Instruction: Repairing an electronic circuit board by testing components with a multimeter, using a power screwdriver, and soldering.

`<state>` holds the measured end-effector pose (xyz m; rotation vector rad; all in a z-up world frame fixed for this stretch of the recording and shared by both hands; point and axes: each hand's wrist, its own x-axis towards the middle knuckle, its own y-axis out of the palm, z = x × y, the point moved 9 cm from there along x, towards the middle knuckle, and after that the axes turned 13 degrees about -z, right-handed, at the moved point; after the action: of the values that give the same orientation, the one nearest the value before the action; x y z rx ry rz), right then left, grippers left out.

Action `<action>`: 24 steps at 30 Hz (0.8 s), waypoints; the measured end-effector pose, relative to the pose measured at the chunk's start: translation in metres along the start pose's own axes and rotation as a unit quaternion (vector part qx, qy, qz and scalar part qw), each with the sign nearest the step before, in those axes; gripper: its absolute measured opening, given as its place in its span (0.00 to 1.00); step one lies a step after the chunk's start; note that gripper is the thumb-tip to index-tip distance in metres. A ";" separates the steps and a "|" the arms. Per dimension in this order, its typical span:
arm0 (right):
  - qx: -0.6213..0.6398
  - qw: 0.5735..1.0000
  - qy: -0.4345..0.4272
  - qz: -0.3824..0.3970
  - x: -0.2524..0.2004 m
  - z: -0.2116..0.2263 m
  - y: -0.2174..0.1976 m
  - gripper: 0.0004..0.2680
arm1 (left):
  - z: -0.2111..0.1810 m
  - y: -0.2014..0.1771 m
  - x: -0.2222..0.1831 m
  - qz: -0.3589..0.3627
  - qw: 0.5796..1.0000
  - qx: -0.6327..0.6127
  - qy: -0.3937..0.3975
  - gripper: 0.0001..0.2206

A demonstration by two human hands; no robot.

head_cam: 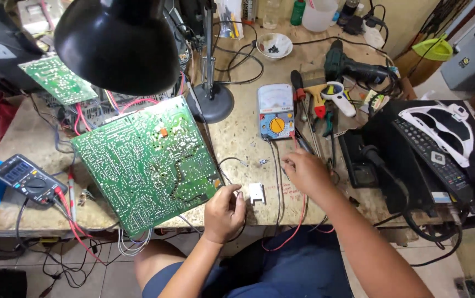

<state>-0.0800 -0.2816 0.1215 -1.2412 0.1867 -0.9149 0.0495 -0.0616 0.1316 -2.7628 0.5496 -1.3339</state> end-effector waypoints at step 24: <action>0.023 0.998 0.046 0.038 0.024 0.003 0.006 0.07 | -0.009 0.008 0.003 0.078 0.997 0.017 0.023 0.07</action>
<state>-0.0596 -0.2954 0.1258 -1.1420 0.2823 -0.9056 0.0416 -0.0692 0.1378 -2.6058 0.7213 -1.3606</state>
